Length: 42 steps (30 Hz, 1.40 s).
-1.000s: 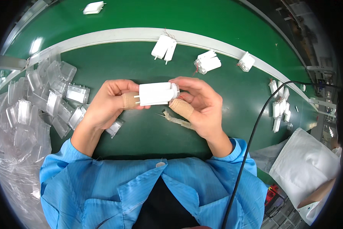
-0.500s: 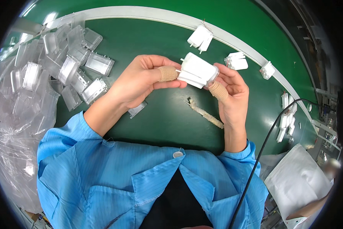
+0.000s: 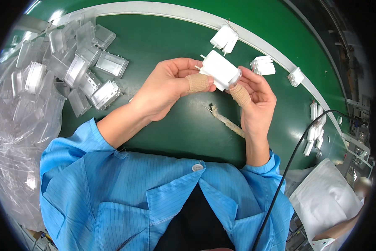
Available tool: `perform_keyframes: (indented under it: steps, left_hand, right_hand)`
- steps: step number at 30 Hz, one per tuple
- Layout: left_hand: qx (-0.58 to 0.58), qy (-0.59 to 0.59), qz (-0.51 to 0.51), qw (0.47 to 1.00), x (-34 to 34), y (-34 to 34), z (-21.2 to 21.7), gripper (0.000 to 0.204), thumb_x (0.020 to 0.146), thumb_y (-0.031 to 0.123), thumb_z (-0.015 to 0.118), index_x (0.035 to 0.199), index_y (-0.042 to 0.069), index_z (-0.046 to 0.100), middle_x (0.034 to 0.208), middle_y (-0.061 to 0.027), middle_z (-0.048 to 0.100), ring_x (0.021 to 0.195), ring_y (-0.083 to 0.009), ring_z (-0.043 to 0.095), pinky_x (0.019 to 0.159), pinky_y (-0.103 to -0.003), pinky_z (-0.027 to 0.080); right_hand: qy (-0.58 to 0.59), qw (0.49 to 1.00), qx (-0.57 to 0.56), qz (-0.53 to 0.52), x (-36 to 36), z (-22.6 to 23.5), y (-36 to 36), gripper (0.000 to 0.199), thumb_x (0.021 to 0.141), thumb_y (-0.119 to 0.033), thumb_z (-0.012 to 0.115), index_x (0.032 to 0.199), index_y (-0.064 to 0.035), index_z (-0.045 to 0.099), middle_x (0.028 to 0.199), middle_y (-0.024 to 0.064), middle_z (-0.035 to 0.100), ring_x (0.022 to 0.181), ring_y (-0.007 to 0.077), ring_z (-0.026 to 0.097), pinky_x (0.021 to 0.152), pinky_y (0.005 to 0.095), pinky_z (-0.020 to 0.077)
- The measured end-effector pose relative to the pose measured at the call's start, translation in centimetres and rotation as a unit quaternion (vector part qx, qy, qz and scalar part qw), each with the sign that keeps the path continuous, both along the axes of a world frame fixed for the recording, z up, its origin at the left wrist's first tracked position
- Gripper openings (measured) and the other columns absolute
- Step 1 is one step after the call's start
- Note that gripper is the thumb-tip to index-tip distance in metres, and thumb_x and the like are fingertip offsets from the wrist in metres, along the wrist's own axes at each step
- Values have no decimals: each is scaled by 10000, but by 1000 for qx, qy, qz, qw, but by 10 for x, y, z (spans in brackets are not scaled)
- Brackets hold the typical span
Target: The person assembles small plastic electronic housings by hand, combining plastic housings and electronic components with adhesive strips, then sealing them with a sealant applicator.
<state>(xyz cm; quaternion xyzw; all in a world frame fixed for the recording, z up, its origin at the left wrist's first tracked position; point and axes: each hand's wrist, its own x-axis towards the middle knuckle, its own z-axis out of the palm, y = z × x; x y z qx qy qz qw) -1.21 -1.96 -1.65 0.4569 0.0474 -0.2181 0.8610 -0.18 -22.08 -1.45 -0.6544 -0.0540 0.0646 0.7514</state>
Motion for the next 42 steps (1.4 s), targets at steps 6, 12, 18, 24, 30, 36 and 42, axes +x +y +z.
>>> perform_keyframes:
  steps: [6,12,18,24,30,36,42]
  left_hand:
    - [-12,3,14,1000,0,-2,0,184,859,59,621,1029,-9,598,1019,-100,643,919,-185,642,862,-292,517]
    - [32,-42,25,998,-3,-2,0,243,835,-7,627,1071,-15,571,1047,-119,638,955,-198,638,855,-286,512]
    - [88,-89,47,991,-9,-4,6,345,816,-54,627,1148,-31,536,1061,-117,633,983,-183,626,859,-277,502]
    - [121,-156,77,977,-11,-8,3,319,795,-15,657,1101,-47,571,1009,-108,630,912,-150,635,813,-268,516]
    - [170,-204,76,961,-9,-6,7,302,799,-27,666,1090,-31,583,970,-61,607,900,-121,612,799,-254,506]
    - [195,-200,83,957,-9,-4,9,234,813,-10,657,1039,-39,606,957,-44,571,863,-116,622,753,-238,504]
    - [179,-115,51,976,-6,1,12,253,827,-17,632,1078,-24,597,997,-72,623,890,-123,628,775,-228,493]
  right_hand:
    - [29,999,40,12,2,1,0,405,768,75,668,1153,60,544,1066,145,611,976,190,606,841,293,513]
    - [50,996,71,16,2,-1,1,412,785,73,638,1179,53,520,1107,152,593,1023,197,590,858,300,507]
    - [70,990,110,49,5,-2,-2,404,808,80,591,1199,39,495,1147,154,579,1056,211,580,902,338,491]
    - [98,981,138,90,8,-10,-6,402,820,69,580,1206,13,481,1173,156,567,1067,225,577,927,371,474]
    - [97,979,144,106,7,-12,-5,397,820,69,579,1199,8,479,1176,154,566,1069,229,574,930,375,469]
    - [88,979,151,99,6,-11,-4,385,836,49,565,1208,9,473,1173,160,572,1074,242,574,926,390,473]
    - [104,970,205,84,9,-8,-9,379,867,-15,519,1236,31,451,1176,208,560,1073,321,577,923,444,490]
